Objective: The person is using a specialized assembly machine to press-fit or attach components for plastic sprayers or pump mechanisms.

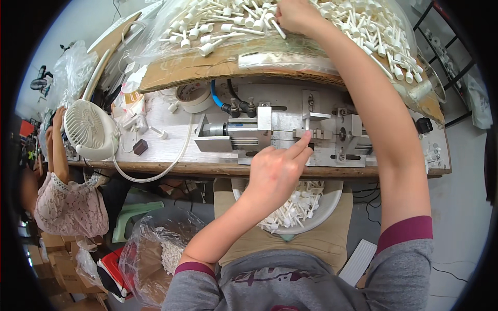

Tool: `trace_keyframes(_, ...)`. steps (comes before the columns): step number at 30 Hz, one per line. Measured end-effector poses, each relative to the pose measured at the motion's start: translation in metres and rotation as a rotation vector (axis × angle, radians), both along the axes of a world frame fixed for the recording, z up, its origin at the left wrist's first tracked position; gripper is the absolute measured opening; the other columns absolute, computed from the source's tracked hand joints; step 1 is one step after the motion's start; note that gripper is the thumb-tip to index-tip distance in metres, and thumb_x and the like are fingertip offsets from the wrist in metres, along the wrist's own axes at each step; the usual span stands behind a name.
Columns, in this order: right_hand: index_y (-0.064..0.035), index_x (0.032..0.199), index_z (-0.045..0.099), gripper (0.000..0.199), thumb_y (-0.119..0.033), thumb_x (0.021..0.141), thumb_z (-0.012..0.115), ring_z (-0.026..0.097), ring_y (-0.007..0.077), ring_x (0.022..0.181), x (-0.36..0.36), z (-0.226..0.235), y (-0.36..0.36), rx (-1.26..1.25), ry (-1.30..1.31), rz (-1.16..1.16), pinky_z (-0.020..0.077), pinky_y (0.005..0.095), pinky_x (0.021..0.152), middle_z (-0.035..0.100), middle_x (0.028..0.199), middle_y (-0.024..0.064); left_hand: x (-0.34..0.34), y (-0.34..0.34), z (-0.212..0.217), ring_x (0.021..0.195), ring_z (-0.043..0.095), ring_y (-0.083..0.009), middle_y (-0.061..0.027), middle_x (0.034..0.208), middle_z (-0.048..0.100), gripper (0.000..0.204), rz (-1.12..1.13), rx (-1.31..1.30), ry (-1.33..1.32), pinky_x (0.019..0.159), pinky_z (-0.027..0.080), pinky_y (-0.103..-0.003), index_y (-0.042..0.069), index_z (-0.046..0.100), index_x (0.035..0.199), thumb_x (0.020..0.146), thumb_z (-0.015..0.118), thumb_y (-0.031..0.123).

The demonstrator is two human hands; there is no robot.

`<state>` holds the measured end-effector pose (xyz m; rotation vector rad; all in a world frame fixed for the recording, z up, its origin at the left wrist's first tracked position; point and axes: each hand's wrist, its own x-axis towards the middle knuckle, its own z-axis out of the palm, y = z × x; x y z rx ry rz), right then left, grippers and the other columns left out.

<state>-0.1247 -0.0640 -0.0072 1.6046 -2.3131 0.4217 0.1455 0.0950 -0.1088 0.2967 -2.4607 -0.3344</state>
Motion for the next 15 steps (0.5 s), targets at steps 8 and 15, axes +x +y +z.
trace_keyframes(8, -0.0083, 0.09, 0.077, 0.019, -0.004, 0.079, 0.062, 0.068, 0.0377, 0.093, -0.001, 0.011, 0.027, 0.027, -0.194, 0.14, 0.0538, 0.0443, 0.083, 0.071, 0.094, 0.0228, -0.002, 0.003, -0.004, 0.055, 0.064, -0.02, -0.0054, 0.123, 0.071, 0.028, 0.044, -0.007, -0.041, 0.056, 0.051, -0.029, 0.01, 0.073, 0.095, 0.069, 0.081, 0.012)
trace_keyframes(15, -0.0014, 0.091, 0.076, 0.017, -0.009, 0.077, 0.068, 0.069, 0.0367, 0.091, -0.017, 0.01, 0.008, 0.052, -0.077, -0.029, 0.0545, 0.0412, 0.083, 0.071, 0.093, 0.024, -0.002, 0.002, -0.002, 0.055, 0.064, -0.0215, -0.0051, 0.124, 0.07, 0.027, 0.049, -0.018, -0.052, 0.057, 0.052, -0.03, 0.009, 0.073, 0.095, 0.069, 0.08, 0.011)
